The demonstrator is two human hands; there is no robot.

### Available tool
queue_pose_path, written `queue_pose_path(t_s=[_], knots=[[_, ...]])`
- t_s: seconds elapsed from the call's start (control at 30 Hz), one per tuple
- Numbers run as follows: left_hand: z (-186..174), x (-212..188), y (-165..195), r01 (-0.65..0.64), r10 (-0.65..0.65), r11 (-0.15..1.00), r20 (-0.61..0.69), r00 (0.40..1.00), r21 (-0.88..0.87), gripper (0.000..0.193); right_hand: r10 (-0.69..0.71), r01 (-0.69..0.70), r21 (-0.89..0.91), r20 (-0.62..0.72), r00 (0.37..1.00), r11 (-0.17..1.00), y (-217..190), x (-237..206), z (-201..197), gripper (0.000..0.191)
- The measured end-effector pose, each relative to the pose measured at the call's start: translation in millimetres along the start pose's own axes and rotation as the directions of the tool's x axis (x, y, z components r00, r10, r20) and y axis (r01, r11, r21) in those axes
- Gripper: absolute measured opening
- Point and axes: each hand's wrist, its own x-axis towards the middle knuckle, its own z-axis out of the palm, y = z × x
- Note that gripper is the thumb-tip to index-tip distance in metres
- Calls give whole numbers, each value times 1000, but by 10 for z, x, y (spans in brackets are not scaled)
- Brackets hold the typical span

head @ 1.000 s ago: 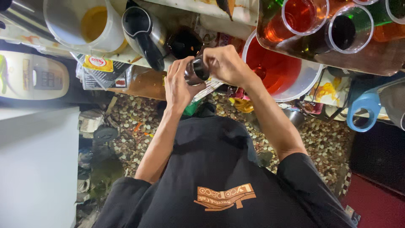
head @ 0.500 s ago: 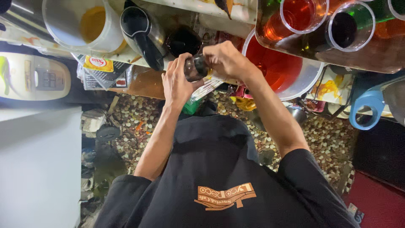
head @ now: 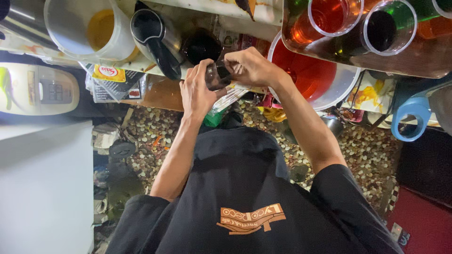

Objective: The person prepares multiple drinks by scooping a red liquid from a large container into plastic cups using a ladle. They add ice cubes and stir the contents with a straw. The person also handles a metal shaker and a green bottle, adding liquids to the cups.

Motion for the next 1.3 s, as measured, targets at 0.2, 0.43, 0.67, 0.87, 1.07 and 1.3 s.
queue_pose_path(t_s=[0.2,0.43,0.67,0.87,1.07,1.3], knots=[[20,-4,-16,-9,9,1000,-2,1000,6,77,21,-21,-3,17,1000,1000,26,-3,-21,17],[11,10,-10,-18,18,1000,-4,1000,21,78,-13,5,-61,-138,990,998,-30,-15,-58,18],[-2,7,10,-24,24,999,4,1000,33,78,37,-68,-158,-194,980,985,-186,-95,-157,22],[-8,20,32,-28,28,999,-6,1000,41,80,60,-99,-196,-198,978,976,-235,-109,-202,26],[-18,23,43,-38,38,999,1,999,33,78,15,-56,-182,-217,976,982,-205,-150,-182,20],[-6,30,66,-53,53,997,12,999,59,78,-32,23,-74,-123,992,997,-187,-175,-184,23]])
